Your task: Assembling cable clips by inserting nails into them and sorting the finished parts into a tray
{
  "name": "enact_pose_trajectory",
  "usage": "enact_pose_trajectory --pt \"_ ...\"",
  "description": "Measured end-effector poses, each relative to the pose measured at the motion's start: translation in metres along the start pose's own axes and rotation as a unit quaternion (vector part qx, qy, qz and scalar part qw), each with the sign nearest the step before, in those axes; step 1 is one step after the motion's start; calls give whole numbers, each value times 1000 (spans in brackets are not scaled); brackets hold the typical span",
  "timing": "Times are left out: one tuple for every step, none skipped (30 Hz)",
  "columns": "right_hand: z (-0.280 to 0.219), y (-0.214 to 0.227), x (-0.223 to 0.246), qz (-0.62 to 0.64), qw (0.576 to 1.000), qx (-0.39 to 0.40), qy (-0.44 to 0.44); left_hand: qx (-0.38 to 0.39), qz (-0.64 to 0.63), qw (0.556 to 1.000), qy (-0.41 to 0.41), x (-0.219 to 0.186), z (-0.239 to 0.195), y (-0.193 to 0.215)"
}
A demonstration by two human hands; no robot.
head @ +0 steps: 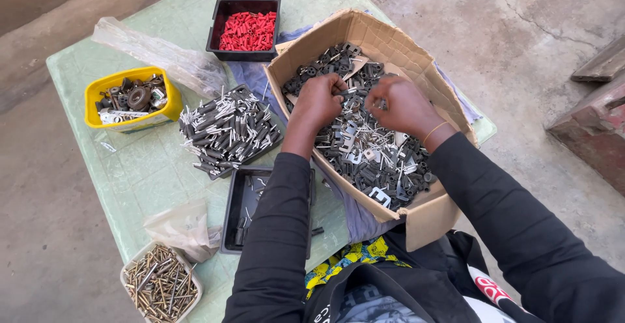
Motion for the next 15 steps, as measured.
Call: enact_pose_trajectory --pt "-3 1 2 0 1000 0 0 0 0 1000 1 -2 0 -1" --pt "-5 -1 2 -63 995 63 -37 0 7 1000 2 -2 0 0" --pt "-7 -3 2 -127 981 124 -74 0 15 1000 4 -3 0 1" --pt "-7 -5 7 -125 982 125 -72 0 16 1000 7 0 0 1" --pt "-7 -8 9 -141 973 148 -103 -4 16 1000 6 2 1 0" --pt "-10 -9 11 -156 963 170 -137 -5 15 1000 4 3 2 -2" --pt "-8 -15 10 -155 963 170 -138 -3 15 1000 4 0 0 0" --pt "-5 -19 8 -169 958 180 -147 0 17 1000 0 -3 0 2" --pt "-3 -22 5 -183 952 190 -155 2 19 1000 -5 -6 0 4" --pt "-3 -24 1 -184 952 187 -156 2 20 1000 -8 -11 -1 6" --pt "-3 -27 -3 -159 954 194 -165 8 22 1000 -7 -15 -3 8" --pt "-1 -30 -6 -132 955 201 -171 14 26 1000 -6 -17 -5 13" --pt "-7 -20 4 -132 956 198 -171 13 28 1000 -9 -20 -7 13" --pt "-8 -9 13 -88 963 190 -170 17 27 999 -1 -22 -6 14" --pt "-11 1 23 -44 968 182 -169 22 27 999 7 -23 -6 16"
Point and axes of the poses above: each hand's wrist, its own z-axis towards the middle knuckle, its own y-axis out of the back of the hand, x = y × z, the point moved 2 cm from there along z, towards the middle knuckle, and after that the axes turned 9 degrees about -y, right-handed, at the moved point
